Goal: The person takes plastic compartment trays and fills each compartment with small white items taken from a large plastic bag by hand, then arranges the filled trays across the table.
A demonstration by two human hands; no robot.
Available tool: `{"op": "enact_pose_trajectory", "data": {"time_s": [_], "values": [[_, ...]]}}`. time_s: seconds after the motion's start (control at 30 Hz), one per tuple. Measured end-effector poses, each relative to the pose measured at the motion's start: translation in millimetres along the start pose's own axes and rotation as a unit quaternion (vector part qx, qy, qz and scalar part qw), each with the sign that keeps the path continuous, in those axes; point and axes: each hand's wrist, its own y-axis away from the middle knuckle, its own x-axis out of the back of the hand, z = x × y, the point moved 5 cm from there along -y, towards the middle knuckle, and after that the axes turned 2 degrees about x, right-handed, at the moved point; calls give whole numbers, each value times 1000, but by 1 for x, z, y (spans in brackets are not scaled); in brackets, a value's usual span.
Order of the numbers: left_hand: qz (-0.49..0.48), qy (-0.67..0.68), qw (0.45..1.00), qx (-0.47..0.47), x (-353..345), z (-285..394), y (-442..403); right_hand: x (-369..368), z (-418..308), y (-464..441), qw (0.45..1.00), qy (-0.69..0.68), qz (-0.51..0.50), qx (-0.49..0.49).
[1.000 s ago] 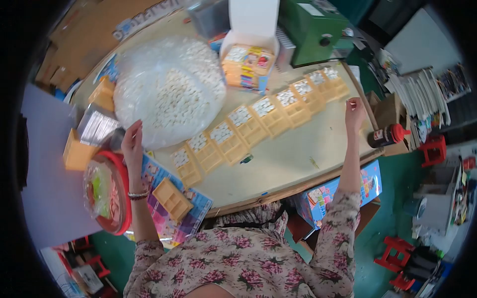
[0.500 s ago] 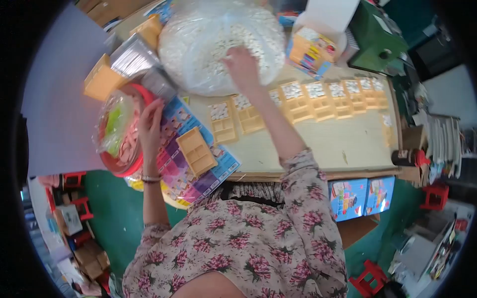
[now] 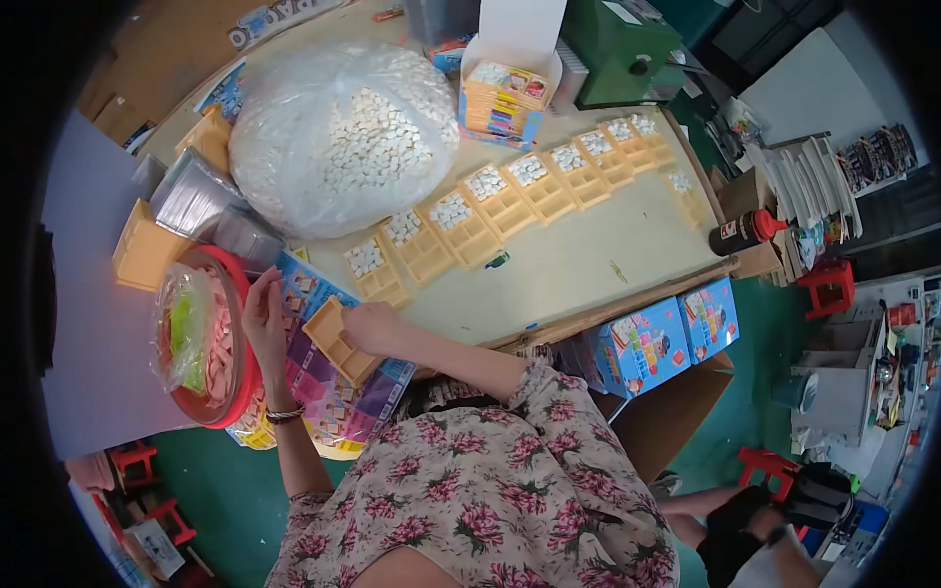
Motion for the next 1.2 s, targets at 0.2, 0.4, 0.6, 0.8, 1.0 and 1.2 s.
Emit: {"op": "enact_pose_trajectory", "data": {"time_s": [0.2, 0.4, 0.6, 0.8, 1.0, 1.2], "values": [[2, 11, 999, -36, -13, 2, -21, -12, 17, -2, 998, 9, -53, 38], [-42, -3, 997, -58, -40, 27, -54, -5, 12, -1, 997, -21, -25, 64], [-117, 32, 990, -71, -73, 24, -108, 31, 6, 17, 993, -79, -52, 73], [-254, -126, 954, -101, -124, 20, -160, 180, 80, -4, 996, -83, 3, -22], [-147, -399, 898, -108, -184, 10, -194, 206, 127, -56, 970, -76, -182, -145], [-242, -253, 937, -14, -220, -1, -200, 210, 142, -81, 972, -106, -163, -135]]}}
